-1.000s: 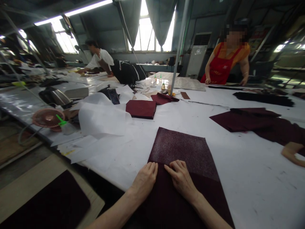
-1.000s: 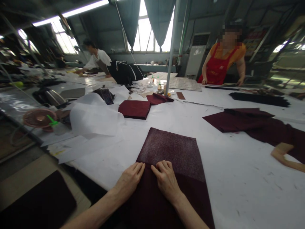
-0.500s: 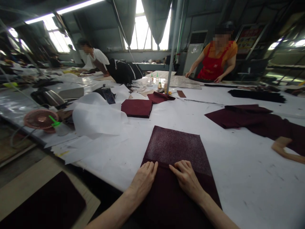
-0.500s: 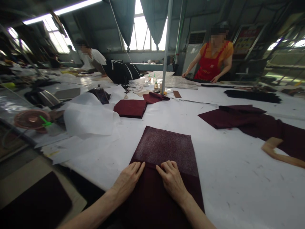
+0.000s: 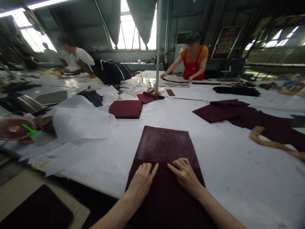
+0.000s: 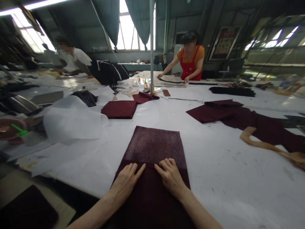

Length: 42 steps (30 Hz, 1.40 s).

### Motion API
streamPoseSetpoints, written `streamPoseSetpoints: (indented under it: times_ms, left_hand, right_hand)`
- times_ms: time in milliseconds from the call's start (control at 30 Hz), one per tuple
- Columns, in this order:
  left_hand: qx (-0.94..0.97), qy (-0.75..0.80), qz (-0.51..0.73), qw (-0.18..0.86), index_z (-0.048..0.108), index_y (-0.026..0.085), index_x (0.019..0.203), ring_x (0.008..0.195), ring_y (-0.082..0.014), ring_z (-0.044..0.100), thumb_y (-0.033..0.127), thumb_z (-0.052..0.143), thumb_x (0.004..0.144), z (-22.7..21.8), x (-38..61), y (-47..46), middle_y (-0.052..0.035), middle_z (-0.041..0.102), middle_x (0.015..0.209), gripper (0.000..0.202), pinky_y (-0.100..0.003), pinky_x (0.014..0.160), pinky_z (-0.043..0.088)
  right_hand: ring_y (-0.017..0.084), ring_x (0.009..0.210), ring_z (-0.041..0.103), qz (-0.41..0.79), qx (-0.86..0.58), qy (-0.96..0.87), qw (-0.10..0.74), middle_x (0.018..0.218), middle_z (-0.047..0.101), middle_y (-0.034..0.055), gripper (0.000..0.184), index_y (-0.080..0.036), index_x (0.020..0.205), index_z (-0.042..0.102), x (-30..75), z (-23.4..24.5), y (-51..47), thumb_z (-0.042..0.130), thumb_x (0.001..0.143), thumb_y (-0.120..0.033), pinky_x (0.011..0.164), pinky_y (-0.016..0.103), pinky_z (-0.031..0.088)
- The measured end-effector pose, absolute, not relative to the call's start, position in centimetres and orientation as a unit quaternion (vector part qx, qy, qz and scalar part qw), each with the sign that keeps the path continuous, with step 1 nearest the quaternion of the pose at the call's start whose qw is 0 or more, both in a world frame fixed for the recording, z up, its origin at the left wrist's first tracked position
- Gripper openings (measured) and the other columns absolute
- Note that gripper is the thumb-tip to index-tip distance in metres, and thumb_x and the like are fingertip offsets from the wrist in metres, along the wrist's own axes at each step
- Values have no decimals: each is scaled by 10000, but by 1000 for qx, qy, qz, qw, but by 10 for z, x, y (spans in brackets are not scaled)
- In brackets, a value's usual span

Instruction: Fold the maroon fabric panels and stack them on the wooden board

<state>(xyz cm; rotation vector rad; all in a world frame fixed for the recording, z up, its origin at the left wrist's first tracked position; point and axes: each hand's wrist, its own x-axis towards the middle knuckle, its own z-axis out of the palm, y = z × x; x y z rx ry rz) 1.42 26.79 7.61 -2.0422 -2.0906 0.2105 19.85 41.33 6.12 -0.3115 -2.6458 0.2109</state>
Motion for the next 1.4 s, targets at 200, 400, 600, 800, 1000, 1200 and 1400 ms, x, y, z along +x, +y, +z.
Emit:
streamPoseSetpoints:
  times_ms: [200, 400, 600, 800, 1000, 1200, 1400]
  left_hand:
    - [-717, -686, 55, 109, 452, 117, 1348, 1116, -237, 491, 11, 415, 819, 74, 22, 273, -110, 538, 1224, 541, -362, 958, 422]
    - [-711, -691, 69, 110, 340, 180, 1429, 850, -227, 546, 49, 432, 826, 75, 38, 282, -78, 579, 967, 623, -382, 772, 483]
    - [-739, -662, 45, 115, 457, 76, 1340, 1035, -233, 512, 15, 436, 810, 71, 47, 291, -126, 561, 1145, 534, -365, 909, 445]
    - [-732, -671, 60, 101, 367, 210, 1415, 844, -222, 554, 59, 454, 828, 78, 64, 298, -77, 583, 951, 612, -380, 763, 480]
    - [-751, -653, 18, 97, 455, 147, 1341, 1045, -224, 505, 37, 451, 822, 74, 68, 305, -91, 548, 1179, 530, -355, 892, 443]
    - [-748, -655, 33, 105, 381, 198, 1396, 833, -202, 523, 46, 438, 825, 77, 84, 315, -62, 567, 964, 594, -360, 762, 455]
    - [-767, -630, 23, 120, 448, 92, 1340, 948, -205, 507, 32, 423, 833, 75, 96, 320, -98, 564, 1099, 512, -338, 846, 443]
  right_hand:
    - [208, 859, 461, 61, -124, -965, 223, 907, 574, 75, 321, -187, 1209, 585, 214, 61, 419, 419, 941, -128, 827, 407, 358]
    - [205, 862, 467, 47, -130, -964, 227, 914, 575, 76, 327, -192, 1216, 582, 228, 61, 424, 442, 929, -123, 827, 396, 369]
    - [199, 862, 479, 33, -134, -966, 217, 930, 582, 73, 323, -186, 1207, 583, 242, 64, 430, 436, 929, -113, 837, 401, 367]
    - [201, 871, 489, 29, -137, -965, 220, 924, 583, 69, 319, -193, 1203, 582, 255, 65, 435, 443, 926, -121, 838, 403, 372]
    - [199, 875, 492, 24, -133, -967, 218, 906, 583, 68, 310, -180, 1197, 580, 268, 63, 441, 442, 925, -120, 827, 392, 376]
    - [198, 876, 499, 7, -138, -965, 224, 876, 581, 62, 286, -177, 1175, 592, 277, 63, 443, 460, 925, -135, 829, 388, 382]
    - [202, 875, 502, -14, -136, -967, 214, 892, 589, 68, 292, -170, 1197, 576, 284, 64, 445, 430, 945, -153, 831, 399, 390]
